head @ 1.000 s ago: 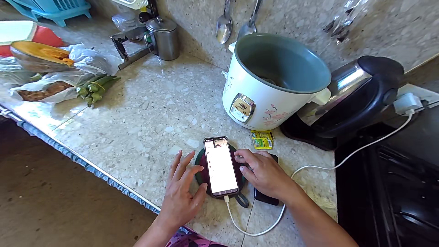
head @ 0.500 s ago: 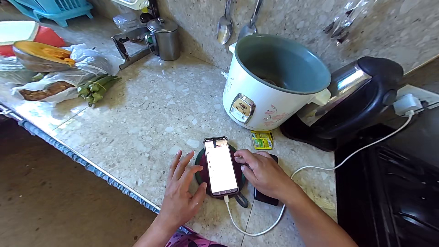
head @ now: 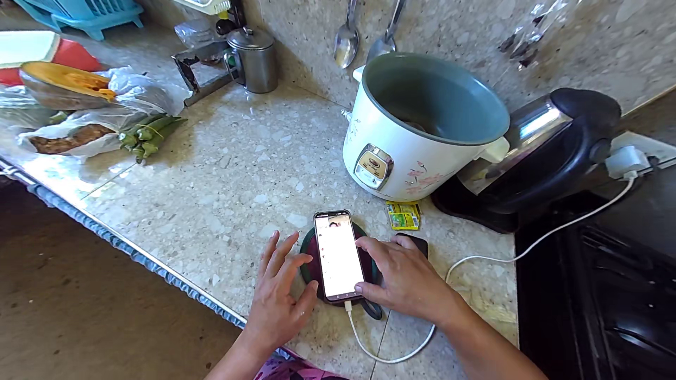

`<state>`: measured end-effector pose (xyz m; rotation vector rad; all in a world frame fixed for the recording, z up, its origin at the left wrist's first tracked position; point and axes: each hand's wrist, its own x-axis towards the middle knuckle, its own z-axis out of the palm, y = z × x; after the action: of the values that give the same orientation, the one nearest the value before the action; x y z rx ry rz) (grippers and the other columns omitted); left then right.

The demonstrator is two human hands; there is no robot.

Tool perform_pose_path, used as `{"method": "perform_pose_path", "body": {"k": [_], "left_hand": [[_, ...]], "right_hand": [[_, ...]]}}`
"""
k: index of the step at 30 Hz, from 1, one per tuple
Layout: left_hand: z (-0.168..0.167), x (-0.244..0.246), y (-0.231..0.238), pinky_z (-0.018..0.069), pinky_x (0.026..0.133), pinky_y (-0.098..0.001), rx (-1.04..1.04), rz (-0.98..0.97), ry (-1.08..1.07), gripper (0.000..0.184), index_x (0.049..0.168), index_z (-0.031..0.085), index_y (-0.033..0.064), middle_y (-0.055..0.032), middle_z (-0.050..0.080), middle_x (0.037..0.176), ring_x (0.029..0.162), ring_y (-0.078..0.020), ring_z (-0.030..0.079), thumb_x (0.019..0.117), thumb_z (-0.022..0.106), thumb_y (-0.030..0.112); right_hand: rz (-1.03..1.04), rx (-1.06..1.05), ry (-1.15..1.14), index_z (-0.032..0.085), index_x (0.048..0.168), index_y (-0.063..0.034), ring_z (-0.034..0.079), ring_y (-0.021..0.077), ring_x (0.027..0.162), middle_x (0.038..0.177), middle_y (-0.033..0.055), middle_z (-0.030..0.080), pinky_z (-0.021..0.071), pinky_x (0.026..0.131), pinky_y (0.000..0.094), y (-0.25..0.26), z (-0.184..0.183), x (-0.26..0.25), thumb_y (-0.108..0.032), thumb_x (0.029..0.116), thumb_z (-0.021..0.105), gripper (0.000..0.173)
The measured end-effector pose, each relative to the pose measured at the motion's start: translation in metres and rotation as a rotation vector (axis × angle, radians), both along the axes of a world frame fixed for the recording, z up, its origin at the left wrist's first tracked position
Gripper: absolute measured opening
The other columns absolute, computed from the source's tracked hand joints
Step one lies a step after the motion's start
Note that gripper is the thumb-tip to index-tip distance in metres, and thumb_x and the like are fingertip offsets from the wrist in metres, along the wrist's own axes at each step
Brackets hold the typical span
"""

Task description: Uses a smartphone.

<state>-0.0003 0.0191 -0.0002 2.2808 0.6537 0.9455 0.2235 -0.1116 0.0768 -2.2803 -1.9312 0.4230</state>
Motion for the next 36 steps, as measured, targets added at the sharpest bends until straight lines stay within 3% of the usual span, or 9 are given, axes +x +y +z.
{"method": "perform_pose_path", "body": {"k": [10,16,23,32,36], "left_hand": [[0.0003,0.0,0.0,0.0286,0.121,-0.057,0.0,-0.002,0.006,0.029,0.114,0.067,0.018,-0.0136,0.052,0.151,0.15,-0.0404,0.032,0.0916,0.061,0.036],[0.0004,-0.0001,-0.0003,0.0288,0.121,-0.0573,-0.004,-0.001,0.003,0.029,0.113,0.068,0.018,-0.0131,0.052,0.152,0.15,-0.0402,0.032,0.0915,0.062,0.036],[0.0006,0.0,-0.0008,0.0301,0.12,-0.057,0.002,0.009,0.009,0.03,0.114,0.068,0.0184,-0.0126,0.052,0.152,0.15,-0.0402,0.033,0.091,0.062,0.036],[0.0007,0.0002,-0.0008,0.0285,0.12,-0.0576,0.001,0.009,0.012,0.029,0.113,0.068,0.0186,-0.0127,0.053,0.151,0.15,-0.0406,0.032,0.091,0.061,0.037],[0.0003,0.0002,-0.0008,0.0283,0.12,-0.0583,-0.004,0.003,0.015,0.029,0.113,0.069,0.0183,-0.0118,0.052,0.152,0.15,-0.0406,0.031,0.0907,0.062,0.036]], "right_hand": [[0.015,0.033,-0.053,0.054,0.143,-0.0148,0.065,0.0232,0.122,0.128,0.0031,0.07,0.0392,0.111,0.0593,-0.0011,-0.0015,-0.006,-0.054,0.0858,0.071,0.072],[0.023,0.039,-0.027,0.052,0.143,-0.0154,0.065,0.021,0.121,0.126,0.0018,0.07,0.0391,0.111,0.0586,-0.0016,-0.0012,-0.0028,-0.059,0.0918,0.061,0.068],[0.024,0.015,-0.017,0.051,0.144,-0.0156,0.065,0.0215,0.121,0.126,0.0019,0.07,0.0386,0.112,0.0583,-0.0013,0.0002,-0.0012,-0.052,0.091,0.065,0.066],[0.019,-0.009,0.025,0.046,0.148,-0.0118,0.064,0.0198,0.123,0.132,0.0026,0.069,0.0361,0.114,0.059,-0.0023,0.0029,0.0014,-0.062,0.0821,0.07,0.087],[0.001,-0.011,0.019,0.046,0.149,-0.0128,0.064,0.0201,0.123,0.131,0.0024,0.069,0.036,0.114,0.0585,-0.0015,0.0019,0.0001,-0.061,0.0844,0.068,0.083]]}}
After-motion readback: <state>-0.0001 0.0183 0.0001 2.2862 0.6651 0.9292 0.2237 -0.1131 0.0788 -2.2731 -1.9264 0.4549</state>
